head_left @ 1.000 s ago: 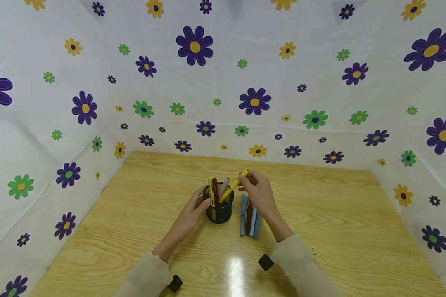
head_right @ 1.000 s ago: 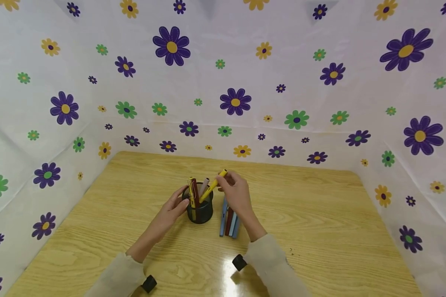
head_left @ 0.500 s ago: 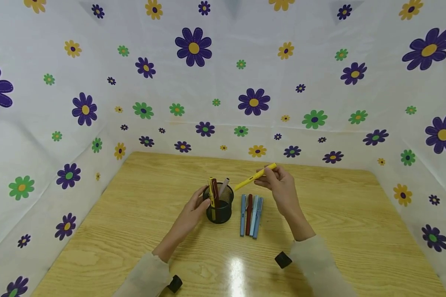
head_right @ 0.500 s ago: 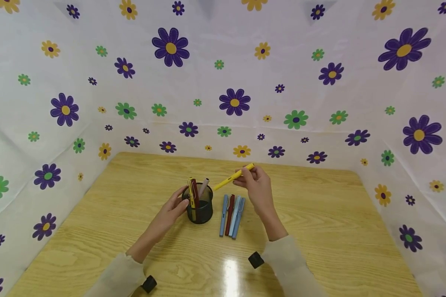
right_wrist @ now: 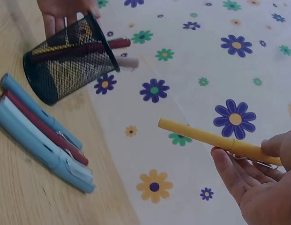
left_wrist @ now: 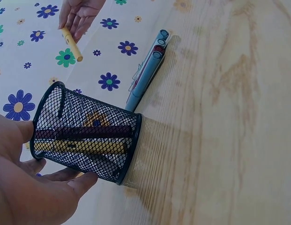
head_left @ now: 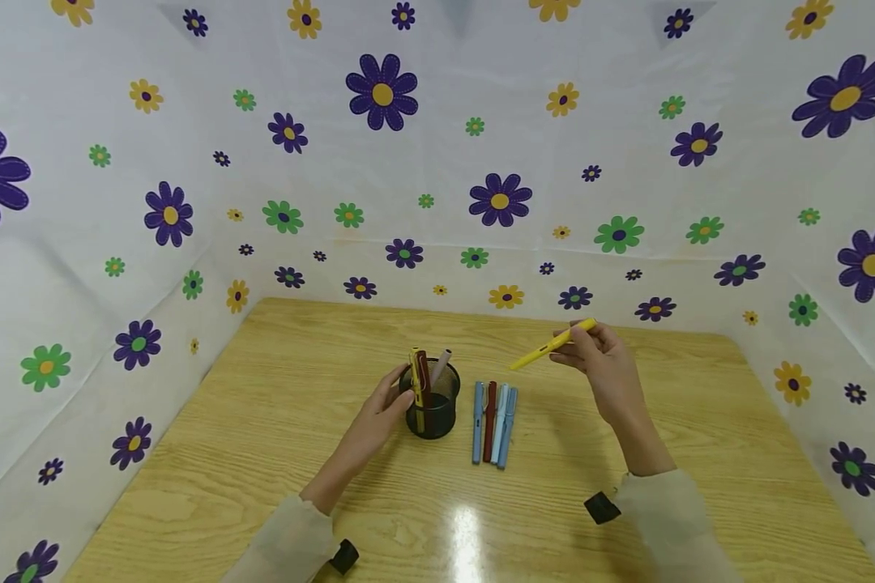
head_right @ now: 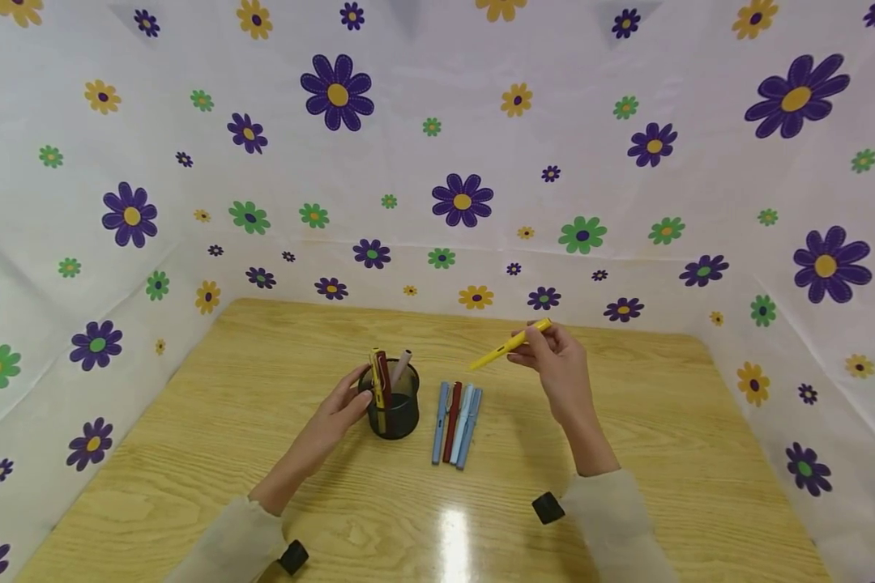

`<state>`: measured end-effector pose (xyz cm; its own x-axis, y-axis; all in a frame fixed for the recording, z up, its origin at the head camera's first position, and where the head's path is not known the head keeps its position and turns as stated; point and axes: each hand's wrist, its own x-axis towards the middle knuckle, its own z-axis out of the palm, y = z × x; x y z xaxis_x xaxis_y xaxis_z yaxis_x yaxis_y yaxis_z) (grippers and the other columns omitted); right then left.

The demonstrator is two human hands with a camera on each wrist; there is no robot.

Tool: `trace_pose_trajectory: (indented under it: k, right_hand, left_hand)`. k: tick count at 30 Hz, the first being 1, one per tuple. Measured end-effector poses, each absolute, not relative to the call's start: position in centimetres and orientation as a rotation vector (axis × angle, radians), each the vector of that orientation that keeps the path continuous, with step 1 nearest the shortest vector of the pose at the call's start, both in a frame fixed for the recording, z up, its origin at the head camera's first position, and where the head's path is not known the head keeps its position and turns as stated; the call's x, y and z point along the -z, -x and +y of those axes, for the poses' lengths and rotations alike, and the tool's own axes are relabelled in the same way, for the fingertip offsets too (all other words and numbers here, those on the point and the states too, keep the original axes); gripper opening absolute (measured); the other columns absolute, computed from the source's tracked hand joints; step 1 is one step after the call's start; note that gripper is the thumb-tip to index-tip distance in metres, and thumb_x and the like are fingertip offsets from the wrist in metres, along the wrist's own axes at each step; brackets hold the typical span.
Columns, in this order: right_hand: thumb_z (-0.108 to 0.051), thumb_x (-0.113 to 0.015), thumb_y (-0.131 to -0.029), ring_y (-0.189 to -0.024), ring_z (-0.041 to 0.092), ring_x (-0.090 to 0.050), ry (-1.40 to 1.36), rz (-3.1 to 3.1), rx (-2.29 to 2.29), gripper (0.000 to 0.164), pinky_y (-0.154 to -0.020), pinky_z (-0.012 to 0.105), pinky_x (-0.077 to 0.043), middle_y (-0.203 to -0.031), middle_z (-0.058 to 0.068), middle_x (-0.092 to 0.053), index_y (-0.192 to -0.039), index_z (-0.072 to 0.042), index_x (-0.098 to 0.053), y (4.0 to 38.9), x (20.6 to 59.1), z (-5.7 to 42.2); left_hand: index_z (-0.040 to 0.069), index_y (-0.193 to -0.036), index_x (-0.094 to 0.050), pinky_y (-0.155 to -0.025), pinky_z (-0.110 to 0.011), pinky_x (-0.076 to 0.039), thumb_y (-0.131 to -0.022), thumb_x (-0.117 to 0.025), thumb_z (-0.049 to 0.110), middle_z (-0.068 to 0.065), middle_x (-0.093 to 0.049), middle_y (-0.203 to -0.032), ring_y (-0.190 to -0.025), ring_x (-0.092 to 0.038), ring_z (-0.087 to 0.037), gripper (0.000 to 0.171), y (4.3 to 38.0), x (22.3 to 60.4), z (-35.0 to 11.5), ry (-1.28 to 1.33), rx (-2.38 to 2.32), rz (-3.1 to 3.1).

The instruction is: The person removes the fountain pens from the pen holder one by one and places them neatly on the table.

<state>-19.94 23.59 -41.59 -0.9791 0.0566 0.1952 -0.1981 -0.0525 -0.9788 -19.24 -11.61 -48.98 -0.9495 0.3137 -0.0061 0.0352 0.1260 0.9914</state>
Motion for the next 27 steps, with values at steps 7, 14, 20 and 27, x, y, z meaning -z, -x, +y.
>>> trace_pose_trajectory:
  k: [7,14,20,27]
  right_hand:
    - [-0.029,-0.056,-0.108,-0.095,0.013,-0.073,-0.122,-2.027,-2.134,0.030,-0.087,0.028,-0.058,-0.109,0.001,-0.070,-0.123,-0.002,-0.056,19.1,41.1,25.6]
    - [-0.026,-0.057,-0.108,-0.093,0.013,-0.072,-0.104,-2.018,-2.118,0.029,-0.085,0.027,-0.059,-0.108,0.004,-0.072,-0.122,-0.001,-0.055,18.4,40.9,26.8]
    - [-0.026,-0.057,-0.108,-0.093,0.013,-0.071,-0.095,-2.028,-2.103,0.029,-0.083,0.026,-0.059,-0.108,0.006,-0.070,-0.124,-0.002,-0.054,17.9,41.3,27.8]
    - [-0.026,-0.057,-0.108,-0.088,0.014,-0.072,-0.072,-2.067,-2.095,0.030,-0.081,0.026,-0.060,-0.103,0.002,-0.071,-0.121,0.001,-0.055,17.8,41.9,28.5]
  left_hand:
    - [0.011,-0.165,-0.024,-0.117,-0.064,-0.029,-0.111,-0.050,0.033,-0.029,-0.037,-0.158,-0.148,-0.033,-0.043,0.064,19.3,49.0,-11.6,-0.351,-1.918,2.182]
    - [0.011,-0.165,-0.024,-0.117,-0.064,-0.029,-0.111,-0.050,0.032,-0.029,-0.039,-0.157,-0.148,-0.035,-0.043,0.063,19.2,48.9,-11.6,-0.352,-1.921,2.181]
    - [0.011,-0.165,-0.023,-0.117,-0.064,-0.029,-0.112,-0.050,0.031,-0.029,-0.038,-0.157,-0.148,-0.035,-0.043,0.063,19.2,48.9,-11.6,-0.361,-1.930,2.171]
    - [0.011,-0.165,-0.024,-0.117,-0.065,-0.029,-0.112,-0.050,0.030,-0.030,-0.038,-0.157,-0.148,-0.034,-0.043,0.063,19.2,49.0,-11.7,-0.357,-1.935,2.171]
